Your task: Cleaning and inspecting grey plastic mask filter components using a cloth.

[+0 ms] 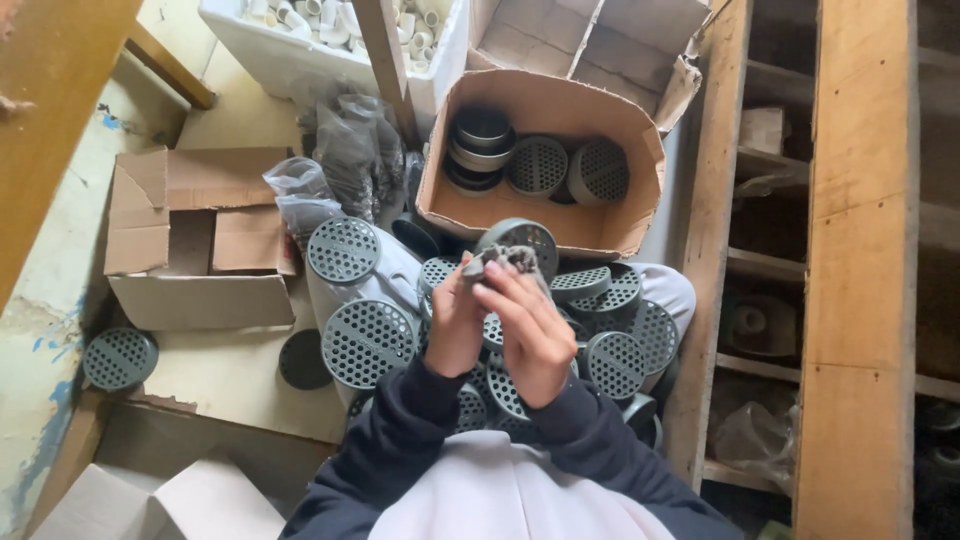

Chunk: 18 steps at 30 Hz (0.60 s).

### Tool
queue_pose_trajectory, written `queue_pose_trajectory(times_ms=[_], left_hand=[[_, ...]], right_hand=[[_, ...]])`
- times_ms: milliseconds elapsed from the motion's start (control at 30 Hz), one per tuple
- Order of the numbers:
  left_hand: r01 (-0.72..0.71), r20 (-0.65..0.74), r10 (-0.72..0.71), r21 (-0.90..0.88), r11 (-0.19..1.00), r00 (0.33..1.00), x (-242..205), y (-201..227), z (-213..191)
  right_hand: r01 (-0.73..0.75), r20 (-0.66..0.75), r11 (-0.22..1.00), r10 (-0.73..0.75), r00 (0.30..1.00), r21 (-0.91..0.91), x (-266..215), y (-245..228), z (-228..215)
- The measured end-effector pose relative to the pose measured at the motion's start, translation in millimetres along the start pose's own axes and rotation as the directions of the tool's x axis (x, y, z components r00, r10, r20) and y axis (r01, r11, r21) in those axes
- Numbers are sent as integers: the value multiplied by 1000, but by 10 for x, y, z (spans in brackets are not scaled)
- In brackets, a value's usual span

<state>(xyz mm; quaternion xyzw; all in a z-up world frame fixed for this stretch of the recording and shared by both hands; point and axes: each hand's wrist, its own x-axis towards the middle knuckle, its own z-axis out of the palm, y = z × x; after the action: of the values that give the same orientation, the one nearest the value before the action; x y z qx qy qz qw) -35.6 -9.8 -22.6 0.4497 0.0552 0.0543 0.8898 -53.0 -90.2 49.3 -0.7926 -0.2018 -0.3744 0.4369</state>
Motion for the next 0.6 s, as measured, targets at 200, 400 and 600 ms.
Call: queue_pose_trajectory(times_ms=[200,400,600], left_hand=[[-69,85,63,64,996,994,236,170,-183],[135,356,-218,243,961,909,131,-187,126],[-393,569,-196,740,545,799,-3,-855,328]], right_hand=[[-309,138,927,285,949,211,-114,298,-314],[-822,385,567,746,543,62,-374,869,-1050],[-897,266,396,902,340,-198,-1112,1425,-1597]])
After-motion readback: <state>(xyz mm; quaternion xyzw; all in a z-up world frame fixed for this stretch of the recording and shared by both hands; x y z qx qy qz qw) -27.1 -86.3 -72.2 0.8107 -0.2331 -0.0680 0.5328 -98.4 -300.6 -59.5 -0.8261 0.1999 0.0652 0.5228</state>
